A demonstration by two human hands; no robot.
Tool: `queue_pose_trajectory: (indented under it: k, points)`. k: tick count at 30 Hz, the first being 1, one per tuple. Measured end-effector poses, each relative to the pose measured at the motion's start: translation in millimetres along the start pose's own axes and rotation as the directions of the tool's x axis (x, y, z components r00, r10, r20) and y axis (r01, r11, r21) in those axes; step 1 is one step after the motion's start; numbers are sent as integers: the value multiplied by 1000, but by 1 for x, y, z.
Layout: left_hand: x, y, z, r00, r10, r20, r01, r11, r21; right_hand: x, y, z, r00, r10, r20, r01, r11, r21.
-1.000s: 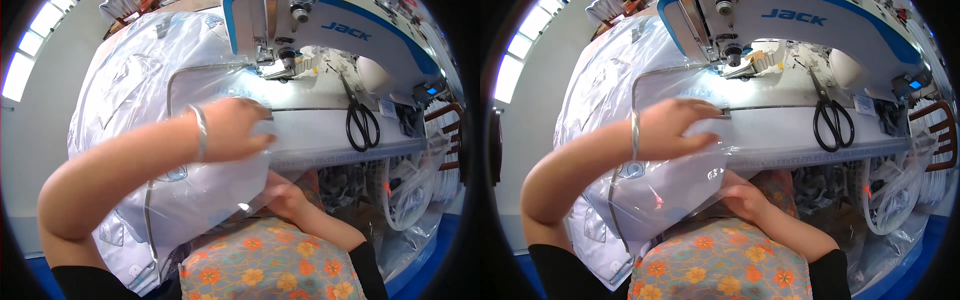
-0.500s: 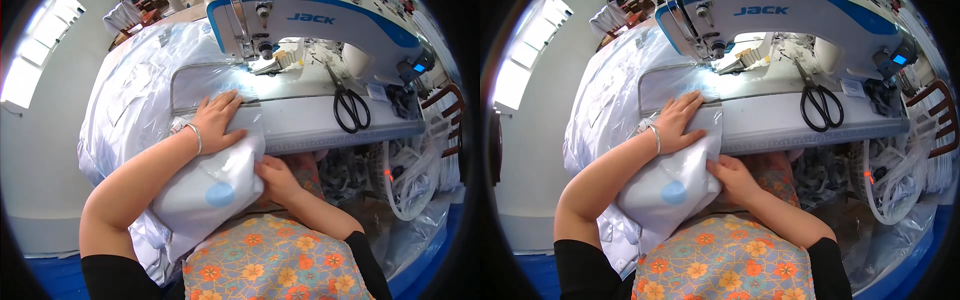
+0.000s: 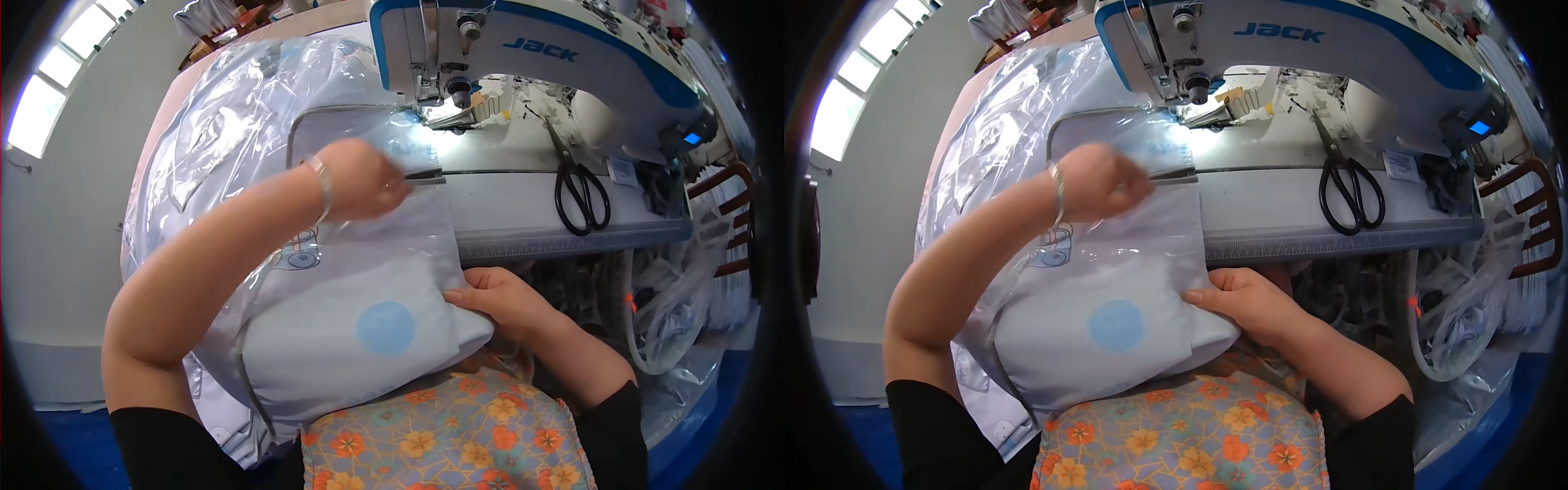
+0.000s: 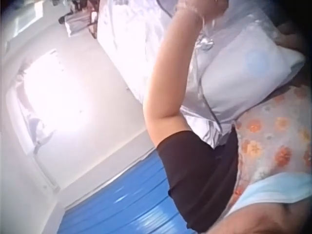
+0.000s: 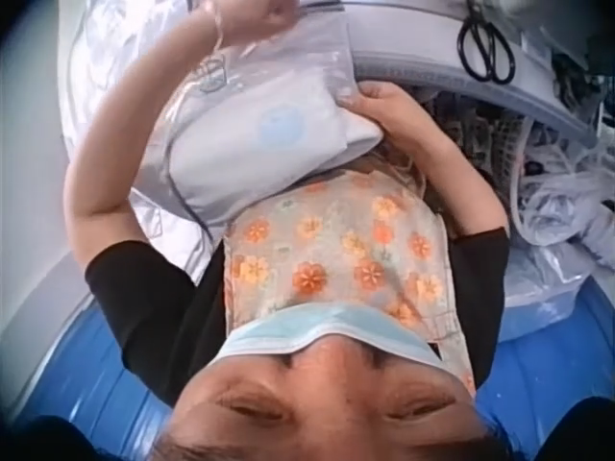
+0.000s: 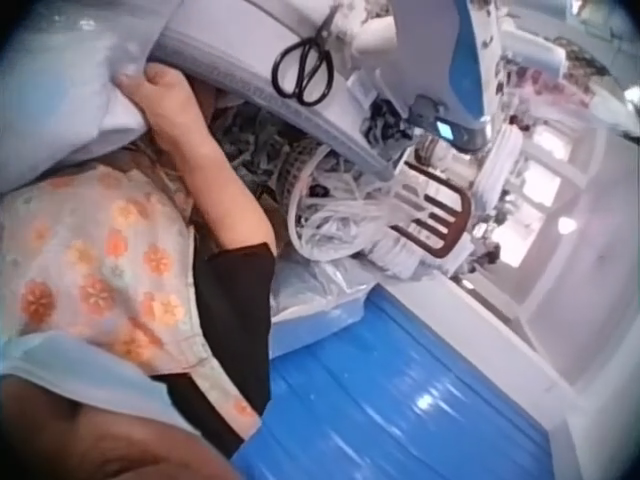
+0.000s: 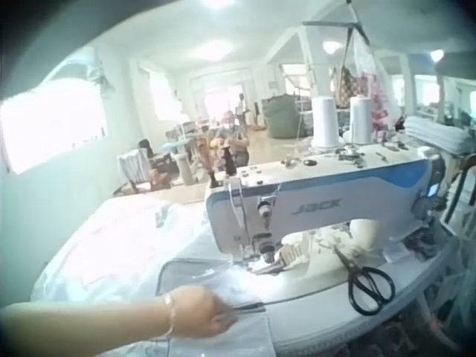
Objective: Sewing plastic and fabric components together using an industrial sewing machine to assemble textile goods.
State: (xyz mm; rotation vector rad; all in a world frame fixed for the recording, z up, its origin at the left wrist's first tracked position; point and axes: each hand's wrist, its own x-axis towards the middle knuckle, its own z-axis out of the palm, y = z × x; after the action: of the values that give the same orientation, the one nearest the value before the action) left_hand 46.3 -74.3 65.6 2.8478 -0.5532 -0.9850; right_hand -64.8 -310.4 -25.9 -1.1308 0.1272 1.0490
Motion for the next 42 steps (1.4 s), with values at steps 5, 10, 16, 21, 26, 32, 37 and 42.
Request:
queue_pose_trajectory:
  k: [5,10,16,21,26,32,37,42]
  points:
    - [39,5,43,923,92,-373,-95,995,9,-2,-9,9,999,37,-3,-38,996,-75]
    - [25,-2,77,776,294,-558,-307,949,73,15,9,5,999,28,18,-27,999,-34]
    - [39,-23,73,772,435,-462,-269,884,383,26,4,11,995,93,29,-90,992,-86]
    - [40,-15,80,615,343,-710,-344,927,150,28,2,3,1000,21,-5,-21,997,-71]
    - [44,-21,68,622,348,-702,-337,928,161,38,-11,-2,1000,-3,20,4,1000,-14]
    - [37,-3,46,878,169,-448,-195,981,-11,45,-32,0,999,54,-7,-55,997,-61]
    - [56,-12,89,630,369,-683,-217,928,302,37,-17,-9,998,-55,-31,53,996,-65]
    - [60,-26,89,605,378,-701,-314,922,226,13,18,-32,881,-463,-101,454,886,-97]
